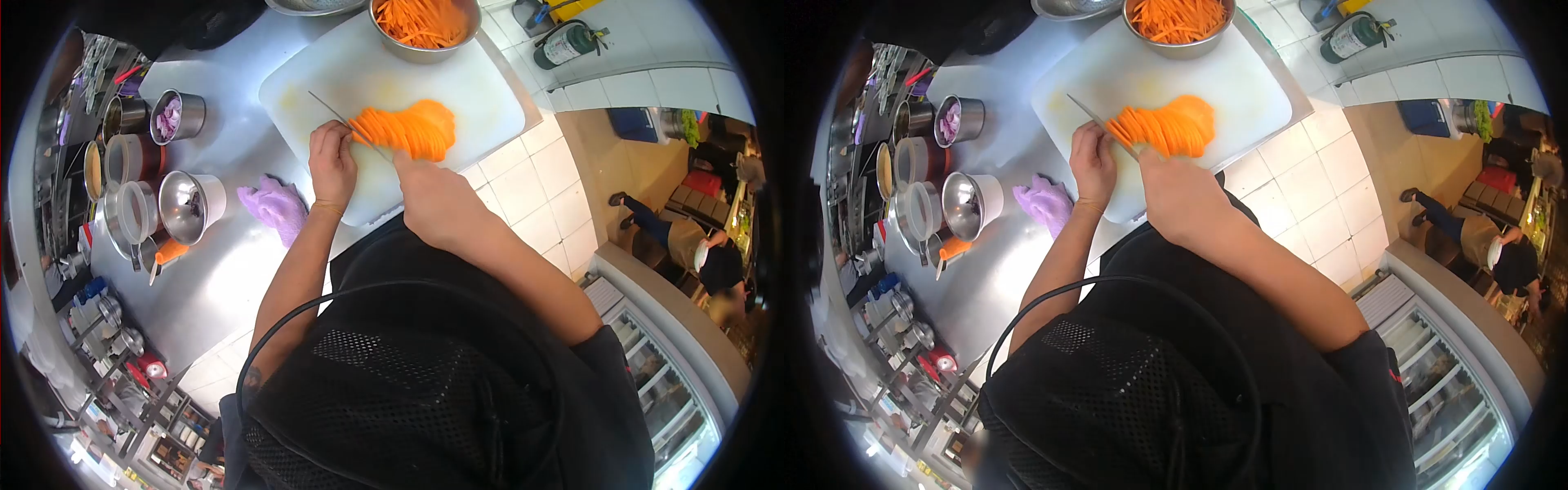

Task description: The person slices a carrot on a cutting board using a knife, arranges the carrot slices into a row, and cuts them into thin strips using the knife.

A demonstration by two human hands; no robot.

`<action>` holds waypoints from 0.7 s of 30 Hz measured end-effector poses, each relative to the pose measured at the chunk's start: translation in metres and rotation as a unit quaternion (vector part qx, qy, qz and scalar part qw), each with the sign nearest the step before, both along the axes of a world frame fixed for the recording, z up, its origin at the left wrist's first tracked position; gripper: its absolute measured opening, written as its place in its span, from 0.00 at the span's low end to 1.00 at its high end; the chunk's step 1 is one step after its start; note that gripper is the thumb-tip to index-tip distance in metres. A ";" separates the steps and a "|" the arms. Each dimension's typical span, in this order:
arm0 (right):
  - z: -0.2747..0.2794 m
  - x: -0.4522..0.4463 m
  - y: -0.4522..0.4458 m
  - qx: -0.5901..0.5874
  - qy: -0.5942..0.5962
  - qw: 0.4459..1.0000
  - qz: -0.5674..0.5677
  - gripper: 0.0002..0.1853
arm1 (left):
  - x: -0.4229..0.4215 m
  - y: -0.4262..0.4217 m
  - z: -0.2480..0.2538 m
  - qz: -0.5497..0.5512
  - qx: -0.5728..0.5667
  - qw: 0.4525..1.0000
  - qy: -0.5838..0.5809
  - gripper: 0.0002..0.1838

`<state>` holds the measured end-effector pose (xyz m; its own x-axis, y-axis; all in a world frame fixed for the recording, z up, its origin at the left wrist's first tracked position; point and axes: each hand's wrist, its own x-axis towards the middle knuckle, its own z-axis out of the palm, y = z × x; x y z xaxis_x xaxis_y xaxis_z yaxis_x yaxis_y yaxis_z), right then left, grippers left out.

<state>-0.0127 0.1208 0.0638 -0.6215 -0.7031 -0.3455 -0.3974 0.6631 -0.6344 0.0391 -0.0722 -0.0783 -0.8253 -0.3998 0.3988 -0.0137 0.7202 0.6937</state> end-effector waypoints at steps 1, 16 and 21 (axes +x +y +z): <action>0.005 0.000 0.000 0.016 -0.009 1.000 0.006 0.14 | 0.000 0.000 0.001 0.004 -0.008 1.000 0.000 0.06; -0.078 0.000 -0.045 0.028 0.036 0.998 -0.035 0.09 | 0.000 0.000 0.004 -0.004 -0.005 1.000 0.007 0.07; -0.082 -0.005 -0.041 0.000 0.060 0.997 -0.040 0.08 | -0.002 0.001 0.006 -0.003 0.037 0.999 0.017 0.06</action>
<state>-0.0173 0.0795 -0.0184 -0.7129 -0.6487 -0.2663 -0.4151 0.6965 -0.5853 0.0371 -0.0716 -0.0724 -0.8143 -0.4240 0.3965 0.0162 0.6663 0.7455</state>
